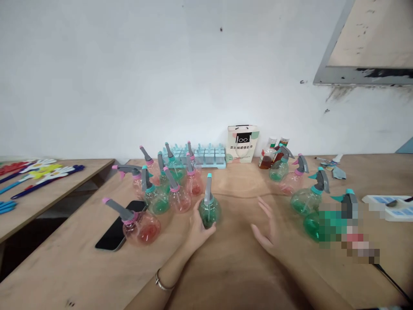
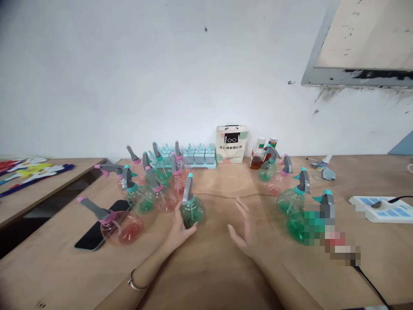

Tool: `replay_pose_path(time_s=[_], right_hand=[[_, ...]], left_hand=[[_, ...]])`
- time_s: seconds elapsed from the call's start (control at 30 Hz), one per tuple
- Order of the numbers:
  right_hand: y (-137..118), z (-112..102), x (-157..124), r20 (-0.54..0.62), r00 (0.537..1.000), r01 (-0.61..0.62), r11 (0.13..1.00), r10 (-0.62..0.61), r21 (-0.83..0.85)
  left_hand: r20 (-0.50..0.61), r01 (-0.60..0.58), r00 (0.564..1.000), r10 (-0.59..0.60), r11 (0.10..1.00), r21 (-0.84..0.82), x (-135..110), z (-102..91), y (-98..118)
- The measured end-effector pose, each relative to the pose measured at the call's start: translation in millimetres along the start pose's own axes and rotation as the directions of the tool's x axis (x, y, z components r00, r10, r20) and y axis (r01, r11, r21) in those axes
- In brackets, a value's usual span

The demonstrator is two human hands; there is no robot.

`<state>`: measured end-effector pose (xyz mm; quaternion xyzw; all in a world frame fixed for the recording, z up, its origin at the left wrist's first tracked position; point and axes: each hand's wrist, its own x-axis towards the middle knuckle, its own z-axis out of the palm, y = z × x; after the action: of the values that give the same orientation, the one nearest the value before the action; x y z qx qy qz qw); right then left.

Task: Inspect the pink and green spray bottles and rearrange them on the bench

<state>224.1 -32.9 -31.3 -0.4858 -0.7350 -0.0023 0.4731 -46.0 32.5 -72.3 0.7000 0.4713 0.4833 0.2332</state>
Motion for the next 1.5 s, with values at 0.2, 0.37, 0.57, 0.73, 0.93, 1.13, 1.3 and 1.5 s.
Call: replay_pose_path(time_s=[0.2,0.37,0.57,0.73,0.93,1.13,1.3,1.5], right_hand=[[-32.4,84.1,82.0,0.233,0.971,-0.061,0.877,-0.06,0.477],[-27.0,104.1,95.1,0.205,0.979,-0.12,0.749,-0.022,0.652],[-22.1,82.4,109.5,0.476,0.872,-0.483,0.355,0.113,0.801],[-28.8,58.9,119.0,0.689,0.725,-0.687,-0.084,-0.007,0.722],[-32.9,63.7,121.4,0.685,0.728,-0.674,-0.162,0.02,0.721],[-39.9,67.2,117.3,0.595,0.803,-0.587,-0.165,0.004,0.793],[-41.2,63.3,116.2,0.626,0.777,-0.629,-0.136,-0.067,0.766],[-41.7,62.3,113.3,0.574,0.813,-0.575,0.024,-0.096,0.818]], left_hand=[[0.137,-0.084,0.989,0.063,0.984,0.156,-10.2,0.7,5.1],[0.336,-0.174,0.936,0.107,0.969,0.174,-9.8,-8.2,10.0],[0.291,-0.32,0.916,0.276,0.94,0.117,-1.2,-25.9,12.4],[-0.211,-0.349,0.889,0.405,0.901,0.259,10.6,-35.0,4.5],[-0.62,-0.053,0.715,0.324,0.909,0.415,32.2,-57.8,-15.8],[-0.605,-0.007,0.745,0.28,0.911,0.413,39.9,-63.1,-35.1],[-0.588,-0.007,0.758,0.281,0.906,0.424,41.0,-62.2,-35.8],[-0.573,-0.02,0.785,0.236,0.934,0.357,39.7,-61.4,-29.0]])
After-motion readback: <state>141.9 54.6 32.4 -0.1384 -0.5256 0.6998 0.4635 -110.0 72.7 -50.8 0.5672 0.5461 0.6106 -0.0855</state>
